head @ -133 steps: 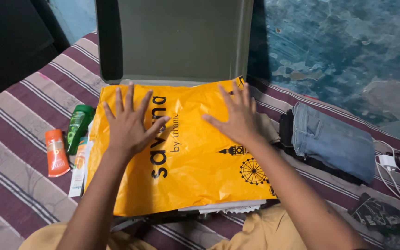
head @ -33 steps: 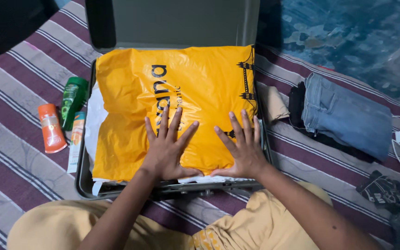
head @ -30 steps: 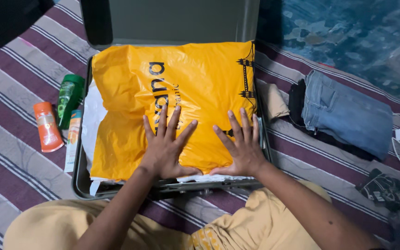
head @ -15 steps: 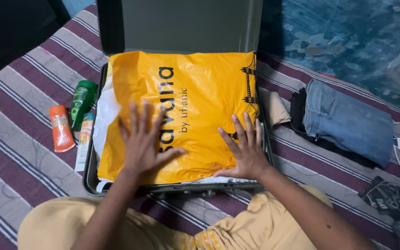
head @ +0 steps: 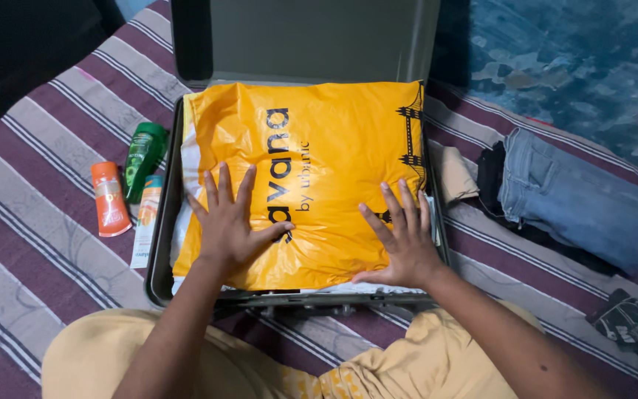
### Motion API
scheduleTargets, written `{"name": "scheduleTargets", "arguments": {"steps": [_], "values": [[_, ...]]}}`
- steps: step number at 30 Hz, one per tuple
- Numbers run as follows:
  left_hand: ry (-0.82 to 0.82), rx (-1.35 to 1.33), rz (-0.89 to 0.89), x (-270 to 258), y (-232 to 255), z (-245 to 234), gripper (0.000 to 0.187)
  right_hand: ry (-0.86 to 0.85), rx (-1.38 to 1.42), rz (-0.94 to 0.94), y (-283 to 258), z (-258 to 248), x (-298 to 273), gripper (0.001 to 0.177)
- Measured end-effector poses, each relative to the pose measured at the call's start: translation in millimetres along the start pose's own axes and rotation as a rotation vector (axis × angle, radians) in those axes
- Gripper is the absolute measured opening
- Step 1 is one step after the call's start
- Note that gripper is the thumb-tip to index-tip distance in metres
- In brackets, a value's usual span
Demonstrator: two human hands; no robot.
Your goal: The person packs a suitcase by folding and placing a white garment and a yellow shirt inside. They then add a yellow plastic shopping bag, followed by several toiletries including a green bottle, an orange tube, and a white tube, arranging them in the remaining space.
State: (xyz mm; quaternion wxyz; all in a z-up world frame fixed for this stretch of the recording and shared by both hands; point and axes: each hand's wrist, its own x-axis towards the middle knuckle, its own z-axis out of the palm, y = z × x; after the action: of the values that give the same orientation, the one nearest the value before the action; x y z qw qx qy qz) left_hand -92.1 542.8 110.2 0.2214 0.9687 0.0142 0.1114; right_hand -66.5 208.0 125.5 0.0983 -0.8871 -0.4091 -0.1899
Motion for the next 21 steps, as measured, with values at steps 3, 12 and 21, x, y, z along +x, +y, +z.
{"name": "scheduleTargets", "arguments": {"steps": [3, 12, 21], "values": [[-0.021, 0.023, -0.012, 1, 0, 1, 0.118, 0.0, 0.008, -0.004, -1, -3, -1, 0.124], [0.12, 0.048, 0.026, -20, 8, 8, 0.125, -0.008, 0.001, 0.159, -30, -37, -4, 0.117], [-0.041, 0.057, 0.436, -68, 56, -35, 0.145, -0.002, -0.003, 0.214, -86, -23, -16, 0.119]]}}
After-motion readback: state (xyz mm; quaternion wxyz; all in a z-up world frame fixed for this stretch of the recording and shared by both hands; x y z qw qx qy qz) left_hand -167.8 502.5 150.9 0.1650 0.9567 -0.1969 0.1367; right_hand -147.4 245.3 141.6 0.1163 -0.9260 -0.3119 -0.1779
